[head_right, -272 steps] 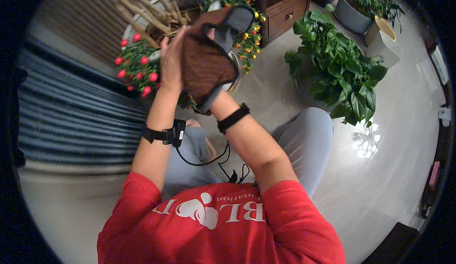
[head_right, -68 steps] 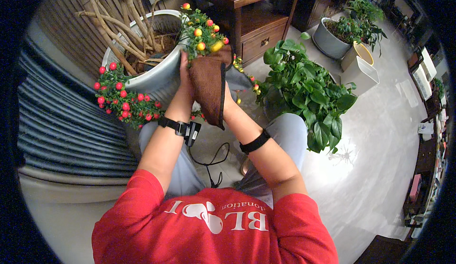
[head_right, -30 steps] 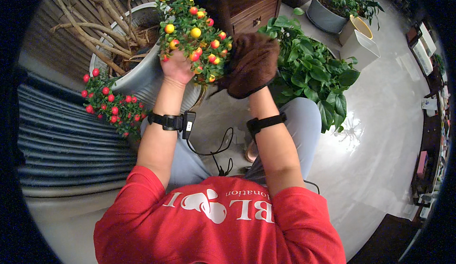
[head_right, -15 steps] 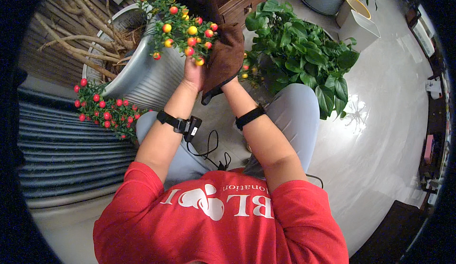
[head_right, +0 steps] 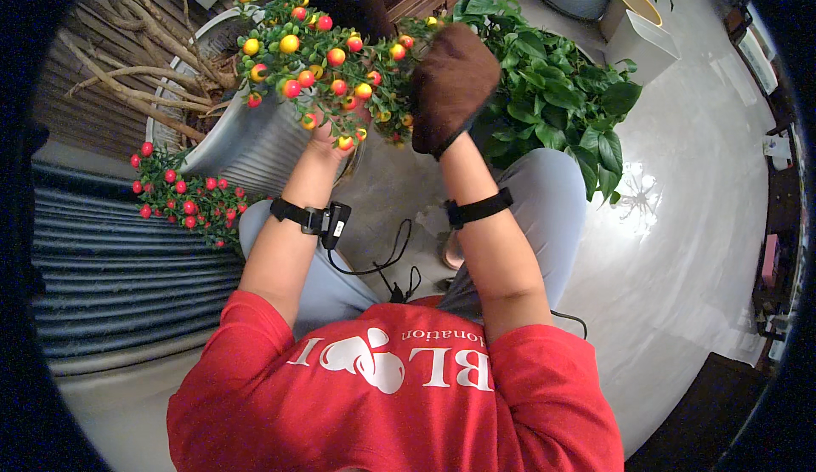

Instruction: The person sits on the floor and wipes the leaves of several potted plants with a brown cloth. They then wipe the surface of a wooden cabinet and continue wiping the leaves of another potted plant.

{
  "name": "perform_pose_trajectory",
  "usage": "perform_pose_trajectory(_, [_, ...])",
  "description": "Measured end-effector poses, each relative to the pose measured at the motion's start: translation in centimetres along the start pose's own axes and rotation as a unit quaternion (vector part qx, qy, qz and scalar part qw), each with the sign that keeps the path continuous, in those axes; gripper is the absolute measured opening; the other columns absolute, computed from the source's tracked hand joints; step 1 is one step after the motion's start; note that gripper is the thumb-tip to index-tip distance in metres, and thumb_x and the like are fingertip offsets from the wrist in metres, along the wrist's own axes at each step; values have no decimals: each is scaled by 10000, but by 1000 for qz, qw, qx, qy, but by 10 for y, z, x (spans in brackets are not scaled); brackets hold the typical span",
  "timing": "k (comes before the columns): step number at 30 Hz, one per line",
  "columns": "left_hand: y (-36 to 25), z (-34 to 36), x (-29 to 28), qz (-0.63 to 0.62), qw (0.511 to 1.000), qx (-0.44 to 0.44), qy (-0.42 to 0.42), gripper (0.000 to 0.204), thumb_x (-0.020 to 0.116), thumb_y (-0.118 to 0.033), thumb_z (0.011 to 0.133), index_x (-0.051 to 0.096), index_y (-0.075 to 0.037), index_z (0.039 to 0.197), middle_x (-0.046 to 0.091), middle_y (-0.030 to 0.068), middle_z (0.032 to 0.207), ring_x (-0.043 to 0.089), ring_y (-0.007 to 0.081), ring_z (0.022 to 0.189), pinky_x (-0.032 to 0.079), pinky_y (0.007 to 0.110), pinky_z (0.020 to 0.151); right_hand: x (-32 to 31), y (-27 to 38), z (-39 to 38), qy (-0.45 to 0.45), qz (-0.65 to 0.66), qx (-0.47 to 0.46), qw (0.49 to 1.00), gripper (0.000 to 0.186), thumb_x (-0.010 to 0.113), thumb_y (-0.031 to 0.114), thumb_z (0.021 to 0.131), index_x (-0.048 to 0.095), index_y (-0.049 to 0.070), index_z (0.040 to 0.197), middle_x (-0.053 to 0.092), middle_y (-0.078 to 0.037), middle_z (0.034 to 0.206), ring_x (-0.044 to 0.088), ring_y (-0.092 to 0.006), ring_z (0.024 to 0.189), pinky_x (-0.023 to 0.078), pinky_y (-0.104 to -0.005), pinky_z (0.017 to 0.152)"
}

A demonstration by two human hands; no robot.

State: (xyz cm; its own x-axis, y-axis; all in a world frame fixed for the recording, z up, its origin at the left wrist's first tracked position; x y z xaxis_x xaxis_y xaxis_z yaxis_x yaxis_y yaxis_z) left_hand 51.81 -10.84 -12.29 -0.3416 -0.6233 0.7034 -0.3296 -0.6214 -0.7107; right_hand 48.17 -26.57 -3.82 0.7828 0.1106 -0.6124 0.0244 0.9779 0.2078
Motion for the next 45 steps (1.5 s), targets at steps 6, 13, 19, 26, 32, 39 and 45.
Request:
perform_pose_trajectory(6, [62,-4,-9,-79,993,-79,-32,675,532,-598,909,494,-150,1411,556,42,1379,514,257,1276,407,441,1089,-13,67,-13,61,158,-4,986,244,544,113,822,579,25,1046,592,-214,970,579,-407,981,468,-462,860])
perform_pose_trajectory(13, [44,-24,-4,-192,969,-130,85,569,460,-517,980,457,-159,1422,528,46,1407,525,247,1254,411,441,1074,31,41,-24,129,152,35,979,148,555,192,854,606,92,950,654,-141,908,661,-342,893,521,-460,729])
perform_pose_trajectory(19, [19,-39,-12,46,993,-44,-102,506,419,-463,1004,510,-132,1376,594,63,1329,572,236,1185,443,399,1035,47,18,-23,143,384,152,900,307,603,273,837,573,53,1049,664,-167,985,646,-396,932,502,-453,762])
perform_pose_trajectory(26, [-28,-41,23,-55,998,-19,-21,665,350,-592,999,447,-98,1433,529,101,1414,533,280,1270,419,445,1082,1,20,-7,111,65,-150,980,250,620,286,706,607,147,913,603,-67,930,579,-247,964,449,-322,844])
perform_pose_trajectory(32, [-15,-41,60,-149,981,-9,121,688,363,-605,990,438,-94,1445,526,70,1414,500,246,1291,385,430,1098,-3,-7,-14,142,310,225,913,185,611,202,873,591,24,825,600,-121,746,578,-306,671,460,-411,618])
perform_pose_trajectory(39, [2,-37,46,-149,985,-38,77,502,381,-382,1029,465,-76,1418,505,68,1448,483,233,1318,359,394,1122,0,31,-34,186,369,170,895,418,681,241,865,566,63,1225,687,-178,1076,676,-319,990,524,-420,841])
perform_pose_trajectory(45, [-20,-42,35,-44,998,-8,40,498,321,-447,1049,509,-79,1327,616,103,1267,589,231,1187,453,404,1047,-3,37,-28,216,338,163,901,425,478,445,952,597,85,1144,689,-111,1061,670,-268,947,527,-396,837])
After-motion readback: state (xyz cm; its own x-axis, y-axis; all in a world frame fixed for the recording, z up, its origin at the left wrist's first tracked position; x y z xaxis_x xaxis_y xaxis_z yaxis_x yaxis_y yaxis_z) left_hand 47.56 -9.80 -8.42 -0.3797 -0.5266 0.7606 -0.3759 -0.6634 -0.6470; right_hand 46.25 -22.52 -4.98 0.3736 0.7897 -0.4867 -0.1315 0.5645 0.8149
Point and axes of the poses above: each hand's wrist, its own z-axis towards the middle knuckle, its own x-axis out of the palm, y = z × x, the point moved 9 cm from there along z, towards the middle knuckle
